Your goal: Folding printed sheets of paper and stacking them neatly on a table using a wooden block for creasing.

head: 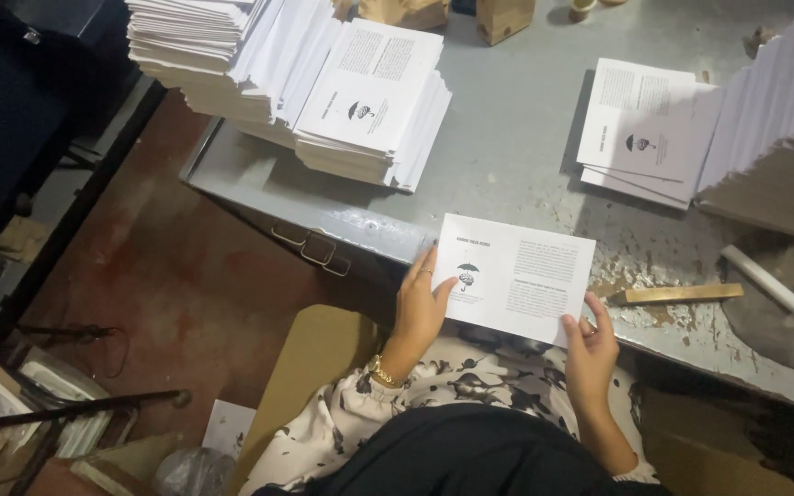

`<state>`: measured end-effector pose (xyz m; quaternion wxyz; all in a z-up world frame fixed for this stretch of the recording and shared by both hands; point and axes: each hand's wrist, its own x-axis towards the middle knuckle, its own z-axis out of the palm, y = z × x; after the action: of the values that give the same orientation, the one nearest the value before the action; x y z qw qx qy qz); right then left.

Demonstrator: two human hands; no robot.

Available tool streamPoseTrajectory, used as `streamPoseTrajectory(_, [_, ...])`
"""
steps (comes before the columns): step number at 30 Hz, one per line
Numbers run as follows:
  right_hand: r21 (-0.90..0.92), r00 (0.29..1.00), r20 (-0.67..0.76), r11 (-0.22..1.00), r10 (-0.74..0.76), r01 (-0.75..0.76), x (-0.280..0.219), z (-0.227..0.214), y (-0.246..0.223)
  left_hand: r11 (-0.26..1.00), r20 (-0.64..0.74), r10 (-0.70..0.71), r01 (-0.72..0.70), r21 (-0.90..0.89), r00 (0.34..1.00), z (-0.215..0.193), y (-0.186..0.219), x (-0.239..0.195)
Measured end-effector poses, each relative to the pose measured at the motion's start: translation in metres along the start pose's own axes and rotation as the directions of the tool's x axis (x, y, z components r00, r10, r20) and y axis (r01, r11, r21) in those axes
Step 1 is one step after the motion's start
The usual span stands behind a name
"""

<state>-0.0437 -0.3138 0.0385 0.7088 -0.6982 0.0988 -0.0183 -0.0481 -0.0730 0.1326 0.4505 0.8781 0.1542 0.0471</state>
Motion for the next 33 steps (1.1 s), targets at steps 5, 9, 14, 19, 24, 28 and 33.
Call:
streamPoseTrajectory(5, [-0.274, 0.995, 0.096, 0.961, -0.009, 0.035, -0.002, 0.002, -0.017, 0.999, 0.000, -0.038, 0.038, -0.024, 0.999, 0.025, -0.046, 0.018])
streamPoseTrajectory(9, [-0.344, 0.988, 0.136, 0.939, 0.071, -0.020, -0.006, -0.006, -0.036, 0.887, 0.279, -0.154, 0.257, -0.384, 0.948, 0.017, -0.047, 0.022])
streamPoseTrajectory(14, [-0.231, 0.995, 0.041, 0.969, 0.095, -0.084, -0.005, -0.006, -0.066, 0.695, 0.414, -0.204, 0.430, -0.577, 0.887, 0.017, -0.064, 0.019])
streamPoseTrajectory(19, [-0.180, 0.995, 0.089, 0.983, 0.042, -0.026, 0.021, -0.045, -0.030, 0.337, 0.371, 0.480, 0.223, -0.915, 0.795, 0.048, -0.109, 0.015])
streamPoseTrajectory(24, [-0.223, 0.938, 0.262, 0.960, 0.228, -0.171, 0.018, -0.048, -0.087, 0.666, 0.560, 0.531, 0.094, -0.740, 0.636, 0.034, -0.090, 0.017])
streamPoseTrajectory(28, [-0.317, 0.901, 0.339, 0.935, 0.271, -0.162, 0.037, -0.057, -0.038, 0.687, 0.484, 0.042, 0.326, -0.649, 0.874, 0.027, -0.056, 0.018])
streamPoseTrajectory(33, [-0.611, 0.858, 0.447, 0.787, 0.253, 0.087, 0.045, -0.054, -0.034, 0.628, 0.386, -0.135, 0.381, -0.679, 0.912, 0.012, -0.032, 0.012])
